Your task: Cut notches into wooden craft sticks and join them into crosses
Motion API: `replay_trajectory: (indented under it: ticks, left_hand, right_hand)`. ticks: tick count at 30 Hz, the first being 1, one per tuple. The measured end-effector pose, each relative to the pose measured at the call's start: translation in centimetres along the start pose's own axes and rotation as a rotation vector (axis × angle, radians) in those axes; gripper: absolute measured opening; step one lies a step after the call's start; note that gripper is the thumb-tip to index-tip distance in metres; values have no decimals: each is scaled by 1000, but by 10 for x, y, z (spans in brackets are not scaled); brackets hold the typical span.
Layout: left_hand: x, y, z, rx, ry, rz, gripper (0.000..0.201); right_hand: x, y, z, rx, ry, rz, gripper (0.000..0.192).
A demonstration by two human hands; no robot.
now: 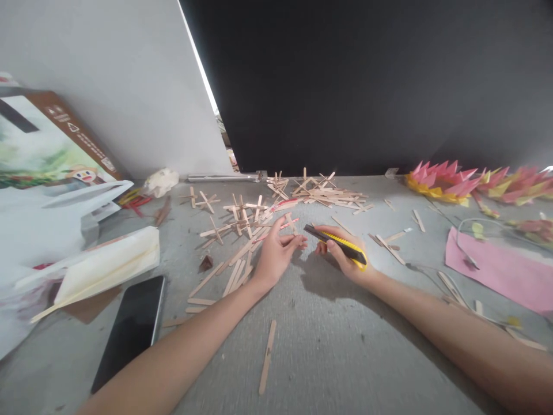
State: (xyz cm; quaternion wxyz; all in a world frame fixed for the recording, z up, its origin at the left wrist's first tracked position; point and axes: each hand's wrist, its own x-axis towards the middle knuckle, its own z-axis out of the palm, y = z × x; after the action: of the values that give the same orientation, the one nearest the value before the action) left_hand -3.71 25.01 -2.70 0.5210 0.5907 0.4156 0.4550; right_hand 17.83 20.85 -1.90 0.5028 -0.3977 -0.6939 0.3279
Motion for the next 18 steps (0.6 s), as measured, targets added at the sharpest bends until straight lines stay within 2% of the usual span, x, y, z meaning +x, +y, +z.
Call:
replay_trajectory:
  ticks: [6, 11, 18]
  left_hand:
    - [-5, 9, 5, -23, -62, 4, 78]
    - [-8, 15, 8, -79, -74, 23, 73]
    - [-11, 20, 8, -51, -79, 30, 61]
  right_hand:
    - [-2, -9, 3, -217, 28, -197, 34]
    - [-3, -8, 5, -264, 63, -203, 37]
    - [-3, -8, 5, -246, 49, -267, 35]
